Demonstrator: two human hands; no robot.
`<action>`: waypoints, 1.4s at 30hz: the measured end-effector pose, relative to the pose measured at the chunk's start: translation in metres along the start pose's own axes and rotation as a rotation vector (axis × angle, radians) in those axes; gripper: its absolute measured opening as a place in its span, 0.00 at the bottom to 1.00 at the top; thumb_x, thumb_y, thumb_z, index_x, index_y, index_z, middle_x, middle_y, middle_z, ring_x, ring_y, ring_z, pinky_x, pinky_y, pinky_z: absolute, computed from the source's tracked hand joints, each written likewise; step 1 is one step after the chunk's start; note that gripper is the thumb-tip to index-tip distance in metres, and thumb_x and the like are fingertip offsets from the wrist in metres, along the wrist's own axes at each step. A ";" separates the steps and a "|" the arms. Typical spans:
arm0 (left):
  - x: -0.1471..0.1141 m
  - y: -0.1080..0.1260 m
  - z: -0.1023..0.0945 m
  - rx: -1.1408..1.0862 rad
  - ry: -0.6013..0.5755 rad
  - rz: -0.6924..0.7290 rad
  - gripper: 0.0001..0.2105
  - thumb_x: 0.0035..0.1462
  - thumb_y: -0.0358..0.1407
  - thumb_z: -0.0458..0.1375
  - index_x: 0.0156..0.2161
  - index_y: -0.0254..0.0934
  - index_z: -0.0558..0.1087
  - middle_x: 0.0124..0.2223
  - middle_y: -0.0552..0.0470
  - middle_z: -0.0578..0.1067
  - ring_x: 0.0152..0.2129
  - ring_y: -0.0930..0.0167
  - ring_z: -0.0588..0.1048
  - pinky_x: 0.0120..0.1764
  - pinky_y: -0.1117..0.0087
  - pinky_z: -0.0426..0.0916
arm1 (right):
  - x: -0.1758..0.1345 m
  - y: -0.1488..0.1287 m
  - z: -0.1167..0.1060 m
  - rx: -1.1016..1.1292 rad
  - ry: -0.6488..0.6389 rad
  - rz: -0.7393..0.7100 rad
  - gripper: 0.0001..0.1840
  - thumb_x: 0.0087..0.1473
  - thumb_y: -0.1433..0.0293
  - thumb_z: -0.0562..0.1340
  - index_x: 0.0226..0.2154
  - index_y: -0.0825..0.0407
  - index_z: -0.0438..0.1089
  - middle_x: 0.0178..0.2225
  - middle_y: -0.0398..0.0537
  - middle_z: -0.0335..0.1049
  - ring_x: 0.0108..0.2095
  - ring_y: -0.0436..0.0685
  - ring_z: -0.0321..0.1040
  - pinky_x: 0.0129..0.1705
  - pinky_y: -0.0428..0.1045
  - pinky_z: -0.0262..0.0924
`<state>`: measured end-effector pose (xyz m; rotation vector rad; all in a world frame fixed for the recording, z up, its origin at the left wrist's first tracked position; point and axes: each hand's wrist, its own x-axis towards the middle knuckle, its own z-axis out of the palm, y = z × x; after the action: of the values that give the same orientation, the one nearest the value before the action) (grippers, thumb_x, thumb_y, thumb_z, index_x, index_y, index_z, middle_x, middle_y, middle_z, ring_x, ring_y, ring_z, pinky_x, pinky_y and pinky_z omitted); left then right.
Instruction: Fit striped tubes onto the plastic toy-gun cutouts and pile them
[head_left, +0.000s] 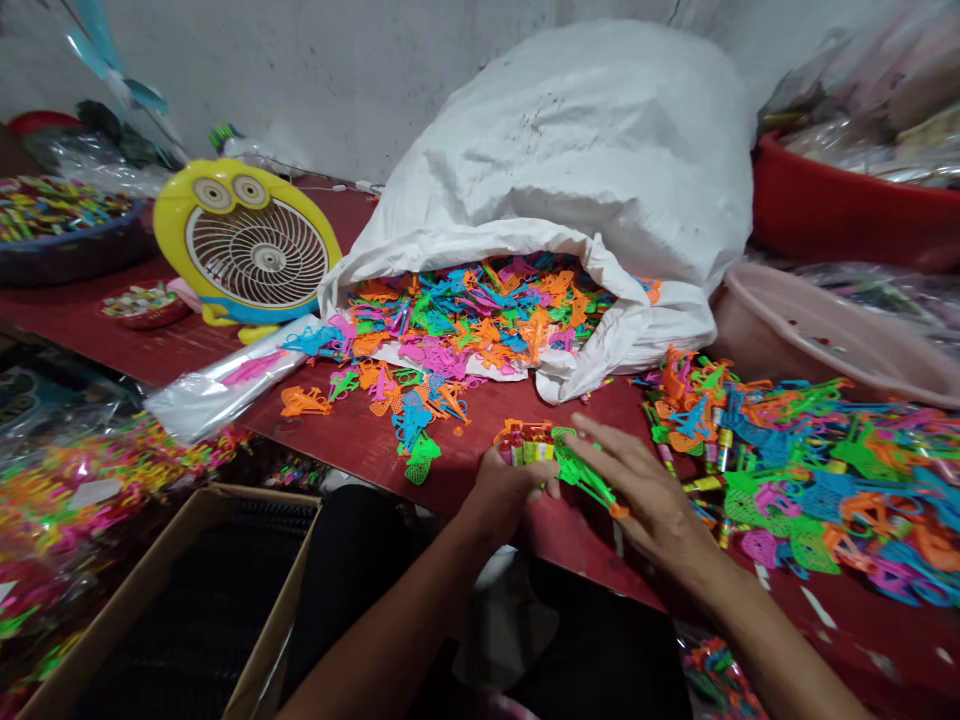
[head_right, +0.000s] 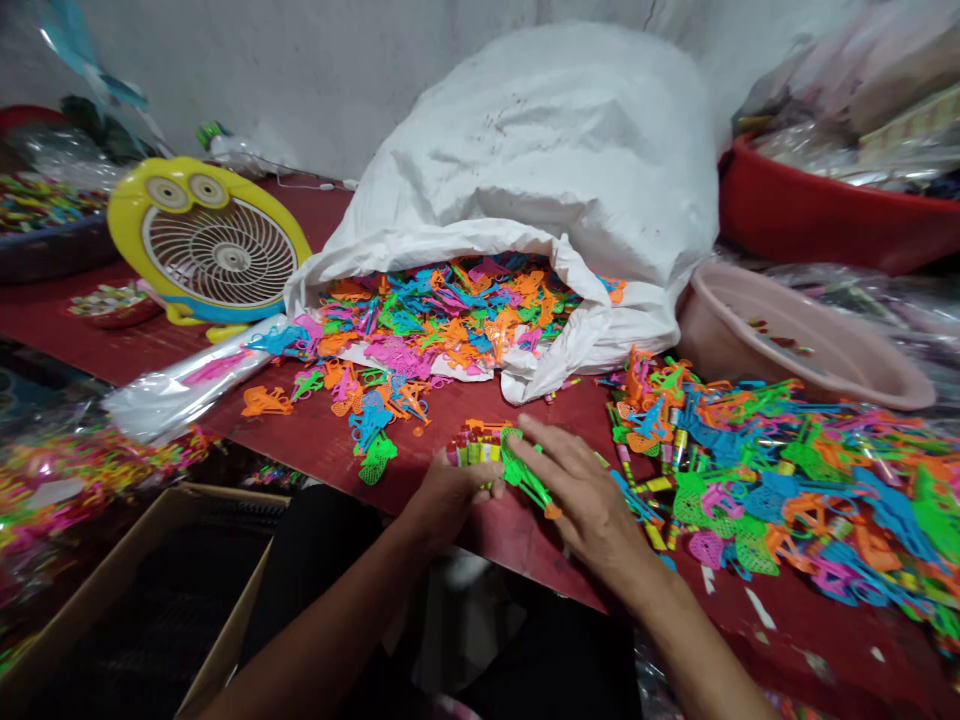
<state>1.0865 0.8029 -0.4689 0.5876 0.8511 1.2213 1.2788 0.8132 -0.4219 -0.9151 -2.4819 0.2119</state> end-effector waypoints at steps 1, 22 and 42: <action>-0.001 -0.003 0.001 0.013 -0.016 -0.007 0.11 0.42 0.36 0.67 0.28 0.32 0.71 0.21 0.52 0.70 0.18 0.76 0.65 0.21 0.75 0.51 | -0.001 0.001 0.001 0.032 -0.035 -0.004 0.30 0.61 0.72 0.54 0.64 0.41 0.55 0.65 0.51 0.54 0.62 0.60 0.56 0.60 0.58 0.57; -0.001 -0.017 0.025 0.097 0.176 0.206 0.11 0.40 0.31 0.68 0.26 0.35 0.68 0.22 0.57 0.70 0.20 0.77 0.66 0.26 0.76 0.61 | -0.014 -0.038 0.028 0.569 0.453 0.810 0.12 0.55 0.57 0.63 0.30 0.49 0.67 0.21 0.42 0.67 0.21 0.51 0.64 0.22 0.45 0.56; 0.000 -0.025 0.021 0.241 0.111 0.272 0.10 0.44 0.33 0.63 0.26 0.36 0.64 0.22 0.58 0.65 0.19 0.77 0.61 0.24 0.75 0.57 | -0.020 -0.042 0.030 0.344 0.368 0.730 0.13 0.58 0.59 0.60 0.27 0.48 0.61 0.20 0.39 0.64 0.21 0.50 0.64 0.24 0.46 0.55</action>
<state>1.1175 0.7979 -0.4768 0.8574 1.0457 1.4170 1.2538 0.7689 -0.4435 -1.5033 -1.6272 0.6226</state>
